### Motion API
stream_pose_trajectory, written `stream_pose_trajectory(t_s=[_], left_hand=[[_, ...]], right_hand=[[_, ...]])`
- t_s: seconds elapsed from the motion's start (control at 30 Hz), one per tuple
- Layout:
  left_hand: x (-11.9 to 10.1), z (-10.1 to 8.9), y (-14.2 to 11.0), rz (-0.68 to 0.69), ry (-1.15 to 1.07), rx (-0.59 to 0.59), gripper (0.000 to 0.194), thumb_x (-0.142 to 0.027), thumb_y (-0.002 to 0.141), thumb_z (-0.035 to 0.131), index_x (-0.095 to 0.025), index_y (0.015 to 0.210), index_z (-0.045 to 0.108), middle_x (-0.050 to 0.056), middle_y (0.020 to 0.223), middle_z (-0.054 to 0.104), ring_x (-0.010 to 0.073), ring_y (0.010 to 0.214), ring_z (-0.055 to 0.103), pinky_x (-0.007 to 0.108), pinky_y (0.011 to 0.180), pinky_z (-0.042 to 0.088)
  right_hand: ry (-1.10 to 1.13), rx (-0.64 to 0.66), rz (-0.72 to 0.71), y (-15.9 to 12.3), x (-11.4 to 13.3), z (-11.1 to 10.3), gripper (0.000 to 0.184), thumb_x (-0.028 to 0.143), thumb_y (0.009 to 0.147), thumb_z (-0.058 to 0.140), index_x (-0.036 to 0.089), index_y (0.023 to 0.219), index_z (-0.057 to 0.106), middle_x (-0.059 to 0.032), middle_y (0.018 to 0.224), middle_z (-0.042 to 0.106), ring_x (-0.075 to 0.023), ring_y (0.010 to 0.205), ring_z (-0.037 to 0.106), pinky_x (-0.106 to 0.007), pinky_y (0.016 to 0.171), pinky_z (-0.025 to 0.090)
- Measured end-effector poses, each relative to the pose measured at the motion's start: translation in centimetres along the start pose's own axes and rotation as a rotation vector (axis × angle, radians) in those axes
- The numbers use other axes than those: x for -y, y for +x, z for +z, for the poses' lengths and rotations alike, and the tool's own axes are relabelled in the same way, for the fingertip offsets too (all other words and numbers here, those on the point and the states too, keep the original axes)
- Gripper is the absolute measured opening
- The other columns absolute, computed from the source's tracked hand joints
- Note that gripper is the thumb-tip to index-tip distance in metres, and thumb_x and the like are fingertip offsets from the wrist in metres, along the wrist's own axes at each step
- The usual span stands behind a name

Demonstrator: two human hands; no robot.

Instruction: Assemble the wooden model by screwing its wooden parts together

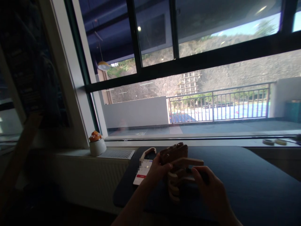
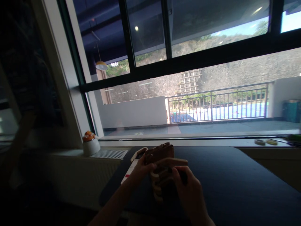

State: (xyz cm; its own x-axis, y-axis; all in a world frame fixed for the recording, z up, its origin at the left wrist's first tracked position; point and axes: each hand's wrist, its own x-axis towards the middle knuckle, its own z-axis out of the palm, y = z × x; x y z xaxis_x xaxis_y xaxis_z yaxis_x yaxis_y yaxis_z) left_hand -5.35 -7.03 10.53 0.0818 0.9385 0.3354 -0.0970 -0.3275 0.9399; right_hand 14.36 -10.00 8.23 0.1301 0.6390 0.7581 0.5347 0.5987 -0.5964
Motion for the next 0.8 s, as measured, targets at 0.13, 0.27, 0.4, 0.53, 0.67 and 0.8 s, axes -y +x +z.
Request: stream_pose_trajectory(t_s=[0.13,0.27,0.4,0.53,0.67,0.8], left_hand=[[0.0,-0.1,0.4,0.005,0.060,-0.003,0.052,-0.020,0.065,0.073,-0.018,0.114,0.055,0.010,0.106,0.066,0.0275,0.099,0.061,0.038,0.084,0.049],[-1.8,-0.4,0.8,0.088,0.294,0.018,0.074,-0.018,0.066,0.071,-0.024,0.131,0.036,0.008,0.115,0.060,0.0233,0.097,0.061,0.036,0.081,0.051],[-5.1,-0.5,1.3,0.149,0.726,0.214,0.069,-0.019,0.062,0.071,-0.023,0.125,0.045,0.006,0.108,0.061,0.0230,0.094,0.061,0.033,0.082,0.050],[-7.1,-0.4,1.9,0.197,1.113,0.308,0.067,-0.032,0.055,0.076,-0.019,0.117,0.053,0.009,0.114,0.055,0.0273,0.097,0.058,0.037,0.086,0.049],[-7.3,-0.2,2.1,0.200,1.206,0.350,0.088,-0.036,0.057,0.075,-0.023,0.136,0.038,0.010,0.118,0.055,0.0285,0.100,0.058,0.037,0.086,0.048],[-7.3,0.2,1.9,0.205,1.230,0.324,0.076,-0.036,0.061,0.071,-0.026,0.131,0.043,0.007,0.107,0.061,0.0265,0.092,0.061,0.034,0.078,0.049]], right_hand=[[0.018,0.224,0.098,0.4,-0.6,-0.6,0.028,0.048,0.087,0.052,0.024,0.094,0.064,-0.0014,0.082,0.073,-0.0185,0.069,0.068,-0.026,0.060,0.052],[-0.076,0.407,0.009,0.2,-0.7,-1.3,0.025,0.036,0.089,0.049,0.029,0.110,0.059,-0.0008,0.101,0.072,-0.0196,0.084,0.069,-0.029,0.069,0.053],[-0.250,0.382,-0.205,0.0,-0.3,-1.7,0.034,0.020,0.082,0.049,0.027,0.115,0.053,-0.0031,0.105,0.070,-0.0204,0.085,0.069,-0.029,0.066,0.052],[-0.364,0.353,-0.442,0.0,0.1,-1.7,0.028,0.013,0.084,0.043,0.024,0.107,0.054,-0.0032,0.096,0.071,-0.0186,0.077,0.069,-0.027,0.059,0.047],[-0.444,0.315,-0.554,-0.6,0.0,-1.3,0.024,0.014,0.089,0.042,0.023,0.108,0.054,-0.0008,0.081,0.071,-0.0152,0.059,0.065,-0.026,0.052,0.039],[-0.438,0.292,-0.552,-1.1,0.1,-0.9,0.018,0.017,0.092,0.039,0.022,0.097,0.056,0.0024,0.063,0.066,-0.0130,0.048,0.060,-0.027,0.048,0.031]])
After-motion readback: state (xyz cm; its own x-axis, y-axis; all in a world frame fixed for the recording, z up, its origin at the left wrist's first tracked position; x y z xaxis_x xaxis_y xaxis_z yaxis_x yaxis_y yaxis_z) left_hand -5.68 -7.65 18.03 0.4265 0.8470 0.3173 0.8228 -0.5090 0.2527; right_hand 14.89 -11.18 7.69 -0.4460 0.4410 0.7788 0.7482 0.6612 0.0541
